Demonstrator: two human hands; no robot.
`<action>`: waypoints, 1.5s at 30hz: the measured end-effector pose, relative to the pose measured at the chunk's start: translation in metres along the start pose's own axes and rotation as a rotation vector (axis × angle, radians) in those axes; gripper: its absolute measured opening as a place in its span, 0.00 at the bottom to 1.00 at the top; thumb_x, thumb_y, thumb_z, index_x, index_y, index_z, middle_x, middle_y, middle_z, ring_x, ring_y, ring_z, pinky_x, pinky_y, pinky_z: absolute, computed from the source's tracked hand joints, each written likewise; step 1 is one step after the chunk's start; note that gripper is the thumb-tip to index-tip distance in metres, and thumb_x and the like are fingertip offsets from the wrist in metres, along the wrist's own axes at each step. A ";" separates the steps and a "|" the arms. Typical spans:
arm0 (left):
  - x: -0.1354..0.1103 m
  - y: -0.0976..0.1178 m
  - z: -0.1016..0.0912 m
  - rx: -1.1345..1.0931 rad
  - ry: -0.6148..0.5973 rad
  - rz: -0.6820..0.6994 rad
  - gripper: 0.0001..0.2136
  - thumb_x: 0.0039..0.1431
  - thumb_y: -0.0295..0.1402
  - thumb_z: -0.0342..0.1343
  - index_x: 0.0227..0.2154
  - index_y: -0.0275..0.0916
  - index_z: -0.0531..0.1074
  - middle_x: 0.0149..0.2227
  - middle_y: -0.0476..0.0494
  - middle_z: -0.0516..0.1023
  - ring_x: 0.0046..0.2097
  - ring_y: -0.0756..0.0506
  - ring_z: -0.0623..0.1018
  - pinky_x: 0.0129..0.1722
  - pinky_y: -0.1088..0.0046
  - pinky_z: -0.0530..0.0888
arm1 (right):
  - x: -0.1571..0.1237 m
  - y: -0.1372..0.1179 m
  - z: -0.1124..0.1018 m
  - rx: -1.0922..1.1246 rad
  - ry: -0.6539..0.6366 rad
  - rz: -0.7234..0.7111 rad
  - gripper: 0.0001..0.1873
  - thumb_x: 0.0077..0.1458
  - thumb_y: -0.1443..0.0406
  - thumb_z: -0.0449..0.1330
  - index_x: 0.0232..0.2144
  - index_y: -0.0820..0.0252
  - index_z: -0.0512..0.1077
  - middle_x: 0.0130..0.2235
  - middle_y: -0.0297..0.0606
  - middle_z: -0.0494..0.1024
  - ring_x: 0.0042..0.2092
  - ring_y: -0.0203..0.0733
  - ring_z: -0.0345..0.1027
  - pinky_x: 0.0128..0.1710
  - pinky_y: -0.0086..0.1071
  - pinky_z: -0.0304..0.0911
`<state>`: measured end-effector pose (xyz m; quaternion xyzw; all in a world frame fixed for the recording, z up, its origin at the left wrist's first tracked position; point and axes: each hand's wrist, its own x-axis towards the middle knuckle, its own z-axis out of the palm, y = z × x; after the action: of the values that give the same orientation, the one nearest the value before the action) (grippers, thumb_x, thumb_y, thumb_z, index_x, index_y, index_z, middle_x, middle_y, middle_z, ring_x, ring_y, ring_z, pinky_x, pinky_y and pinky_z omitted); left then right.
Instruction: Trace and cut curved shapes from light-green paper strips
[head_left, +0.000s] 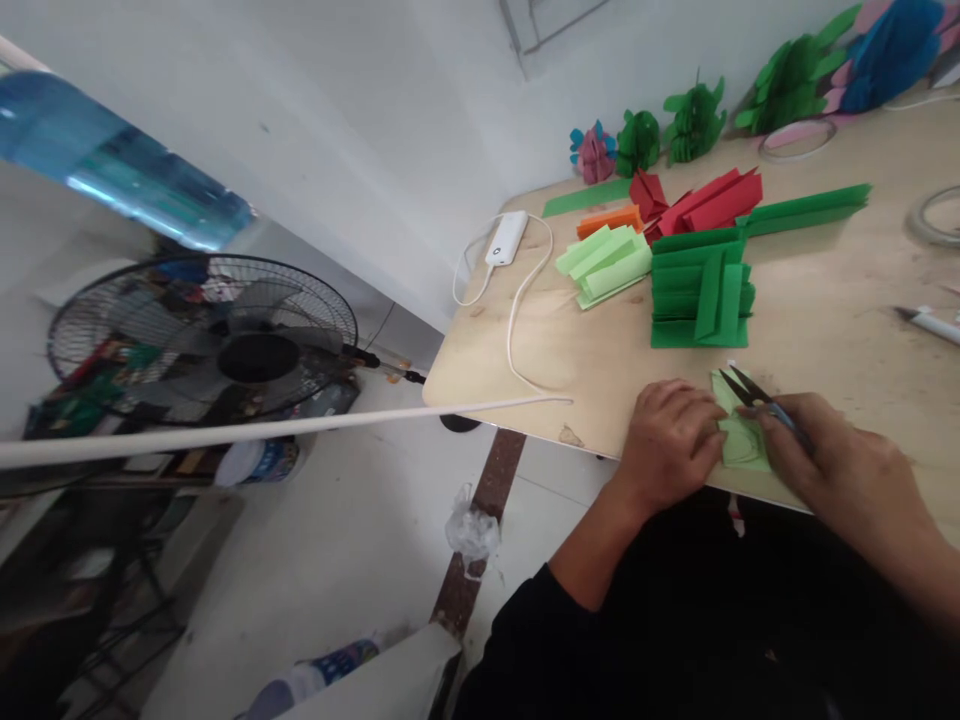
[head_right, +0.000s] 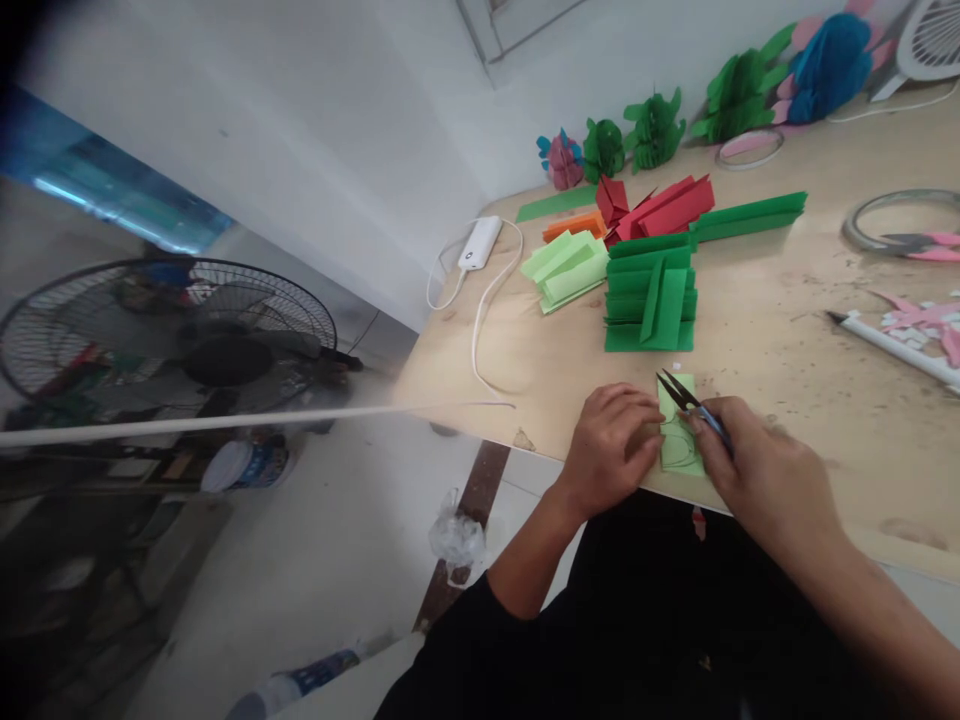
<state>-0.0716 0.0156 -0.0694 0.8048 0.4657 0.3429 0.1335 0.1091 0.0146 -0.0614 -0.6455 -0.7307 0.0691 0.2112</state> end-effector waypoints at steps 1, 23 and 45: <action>-0.001 0.000 0.000 0.023 -0.016 0.019 0.08 0.59 0.33 0.52 0.38 0.37 0.74 0.45 0.45 0.78 0.52 0.44 0.71 0.58 0.64 0.65 | 0.000 0.000 0.000 0.022 -0.017 0.011 0.31 0.53 0.39 0.37 0.33 0.51 0.69 0.17 0.36 0.70 0.17 0.46 0.64 0.17 0.33 0.51; -0.003 0.001 0.000 0.169 -0.059 0.115 0.09 0.61 0.33 0.49 0.37 0.36 0.73 0.47 0.45 0.76 0.52 0.44 0.69 0.57 0.64 0.65 | 0.030 0.006 -0.021 0.516 -0.260 0.392 0.36 0.37 0.32 0.50 0.32 0.52 0.72 0.18 0.33 0.70 0.21 0.41 0.61 0.22 0.37 0.56; -0.002 0.001 -0.001 0.160 -0.124 0.083 0.09 0.61 0.33 0.48 0.38 0.37 0.73 0.47 0.43 0.76 0.53 0.43 0.69 0.57 0.61 0.65 | 0.036 -0.005 -0.021 0.730 -0.327 0.394 0.29 0.40 0.39 0.58 0.30 0.57 0.74 0.15 0.25 0.57 0.18 0.33 0.49 0.16 0.31 0.46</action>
<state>-0.0725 0.0133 -0.0691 0.8512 0.4487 0.2596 0.0829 0.1100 0.0450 -0.0323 -0.6362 -0.5451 0.4628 0.2896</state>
